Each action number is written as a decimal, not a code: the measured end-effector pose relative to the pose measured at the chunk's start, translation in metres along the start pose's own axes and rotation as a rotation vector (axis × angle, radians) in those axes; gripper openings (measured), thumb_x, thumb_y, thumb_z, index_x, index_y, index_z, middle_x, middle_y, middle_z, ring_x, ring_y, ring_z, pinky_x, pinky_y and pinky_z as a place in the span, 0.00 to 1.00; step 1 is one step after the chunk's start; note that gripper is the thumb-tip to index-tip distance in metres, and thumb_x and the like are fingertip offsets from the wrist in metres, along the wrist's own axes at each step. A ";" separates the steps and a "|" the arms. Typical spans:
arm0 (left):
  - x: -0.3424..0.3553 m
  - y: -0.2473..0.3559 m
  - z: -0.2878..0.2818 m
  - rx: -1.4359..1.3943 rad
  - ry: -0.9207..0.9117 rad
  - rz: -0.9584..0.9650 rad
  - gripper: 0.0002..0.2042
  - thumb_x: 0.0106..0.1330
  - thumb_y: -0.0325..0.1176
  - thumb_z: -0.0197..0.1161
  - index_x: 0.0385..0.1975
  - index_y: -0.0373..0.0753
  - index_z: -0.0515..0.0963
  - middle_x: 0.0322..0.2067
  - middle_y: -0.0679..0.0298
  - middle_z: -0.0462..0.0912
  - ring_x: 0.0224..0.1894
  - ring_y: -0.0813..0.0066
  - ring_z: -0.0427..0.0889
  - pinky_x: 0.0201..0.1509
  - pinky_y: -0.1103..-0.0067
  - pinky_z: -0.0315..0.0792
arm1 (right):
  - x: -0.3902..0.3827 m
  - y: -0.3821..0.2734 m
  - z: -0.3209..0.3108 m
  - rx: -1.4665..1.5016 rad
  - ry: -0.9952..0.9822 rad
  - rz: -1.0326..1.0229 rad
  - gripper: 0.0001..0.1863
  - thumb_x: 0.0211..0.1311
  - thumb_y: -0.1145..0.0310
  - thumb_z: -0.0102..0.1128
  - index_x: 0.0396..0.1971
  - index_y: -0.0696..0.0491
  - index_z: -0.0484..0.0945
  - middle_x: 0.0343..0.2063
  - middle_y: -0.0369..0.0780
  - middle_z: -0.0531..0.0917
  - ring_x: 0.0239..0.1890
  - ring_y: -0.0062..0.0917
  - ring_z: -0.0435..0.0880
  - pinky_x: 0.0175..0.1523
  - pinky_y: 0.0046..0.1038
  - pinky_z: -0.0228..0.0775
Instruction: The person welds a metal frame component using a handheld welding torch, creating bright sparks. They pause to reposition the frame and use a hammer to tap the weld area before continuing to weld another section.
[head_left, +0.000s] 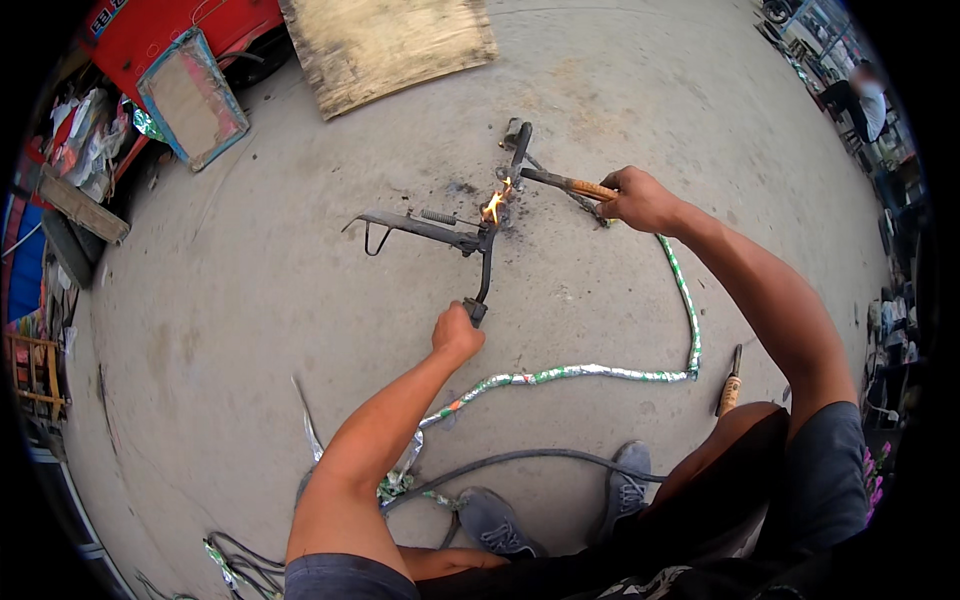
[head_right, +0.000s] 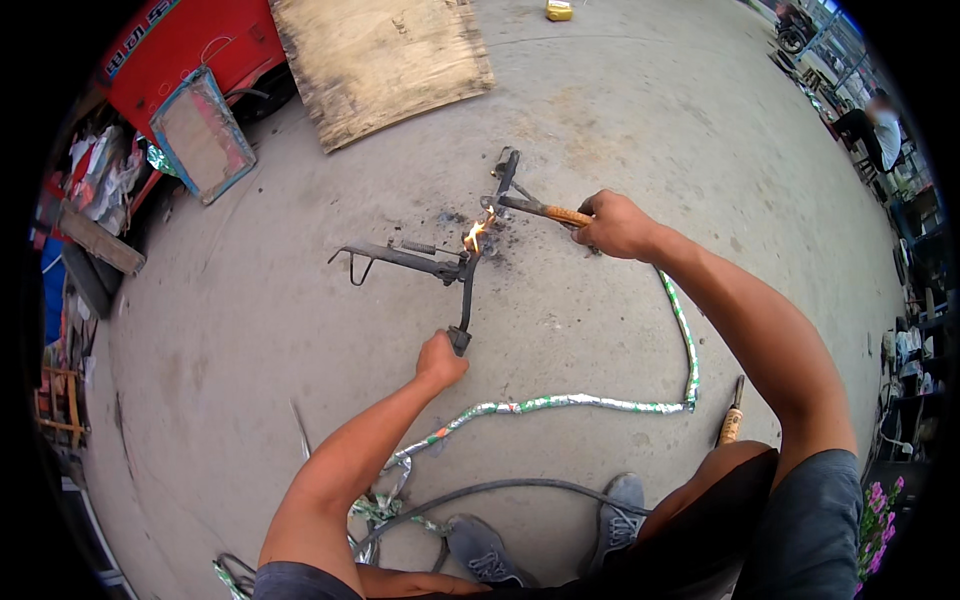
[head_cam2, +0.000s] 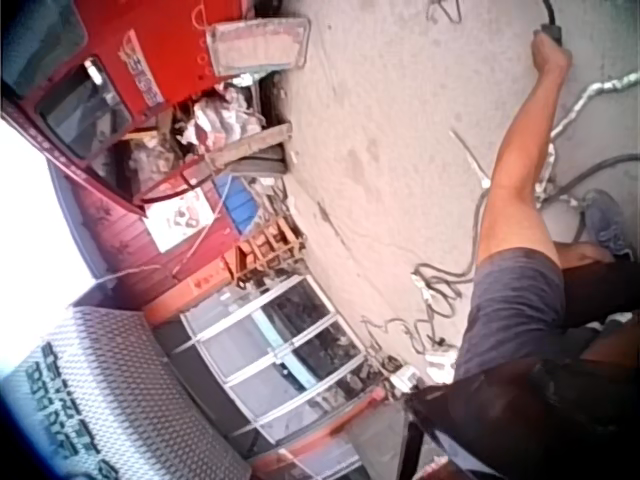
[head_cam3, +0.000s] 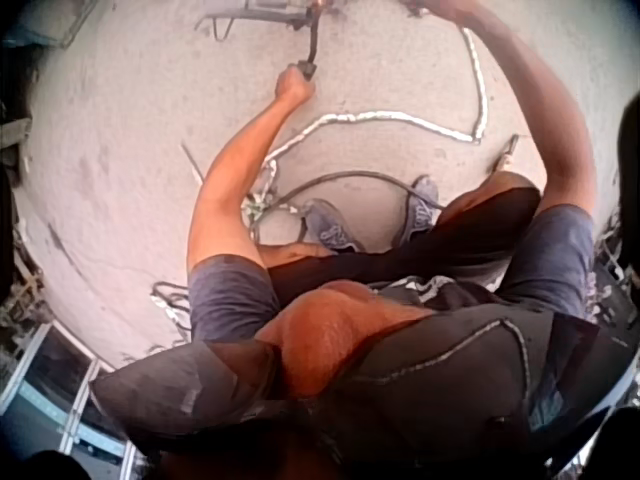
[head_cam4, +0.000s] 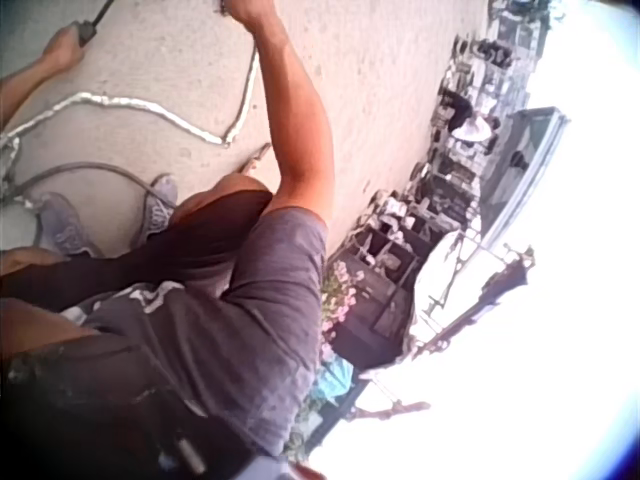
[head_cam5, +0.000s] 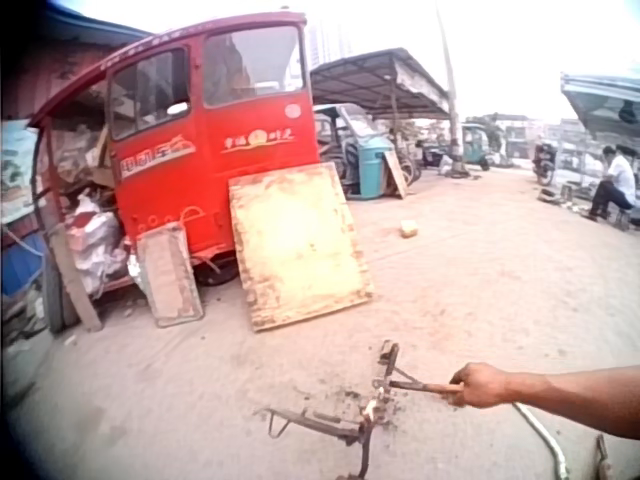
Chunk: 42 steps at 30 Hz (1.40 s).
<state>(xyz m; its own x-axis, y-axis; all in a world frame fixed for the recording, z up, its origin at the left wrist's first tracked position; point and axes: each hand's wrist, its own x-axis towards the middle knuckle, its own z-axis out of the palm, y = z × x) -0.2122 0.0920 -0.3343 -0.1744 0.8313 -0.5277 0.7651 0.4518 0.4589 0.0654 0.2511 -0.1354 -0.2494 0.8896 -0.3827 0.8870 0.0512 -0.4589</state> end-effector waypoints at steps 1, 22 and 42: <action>0.002 -0.003 0.003 -0.001 0.004 -0.003 0.19 0.56 0.26 0.66 0.47 0.31 0.74 0.45 0.43 0.84 0.51 0.44 0.84 0.54 0.58 0.78 | -0.015 0.008 0.007 0.022 -0.005 0.029 0.22 0.58 0.64 0.67 0.49 0.64 0.83 0.38 0.50 0.87 0.43 0.37 0.86 0.51 0.36 0.76; 0.007 0.010 0.034 0.068 -0.130 0.093 0.30 0.59 0.51 0.73 0.48 0.28 0.78 0.49 0.41 0.84 0.54 0.46 0.83 0.57 0.61 0.77 | -0.317 0.189 0.158 0.002 -0.086 0.444 0.20 0.57 0.63 0.72 0.48 0.53 0.82 0.37 0.47 0.88 0.41 0.42 0.87 0.49 0.40 0.77; -0.015 0.094 0.072 0.285 -0.210 0.177 0.26 0.66 0.55 0.66 0.45 0.34 0.85 0.48 0.48 0.86 0.53 0.49 0.84 0.56 0.61 0.78 | -0.369 0.218 0.236 0.318 0.288 0.501 0.25 0.63 0.59 0.69 0.56 0.55 0.78 0.39 0.48 0.88 0.43 0.38 0.88 0.51 0.38 0.78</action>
<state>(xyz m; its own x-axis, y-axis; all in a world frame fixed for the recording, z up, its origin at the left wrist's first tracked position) -0.0931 0.0988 -0.3343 0.0838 0.7910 -0.6061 0.9186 0.1744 0.3546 0.2588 -0.1731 -0.2828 0.3172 0.8589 -0.4020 0.6994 -0.4982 -0.5125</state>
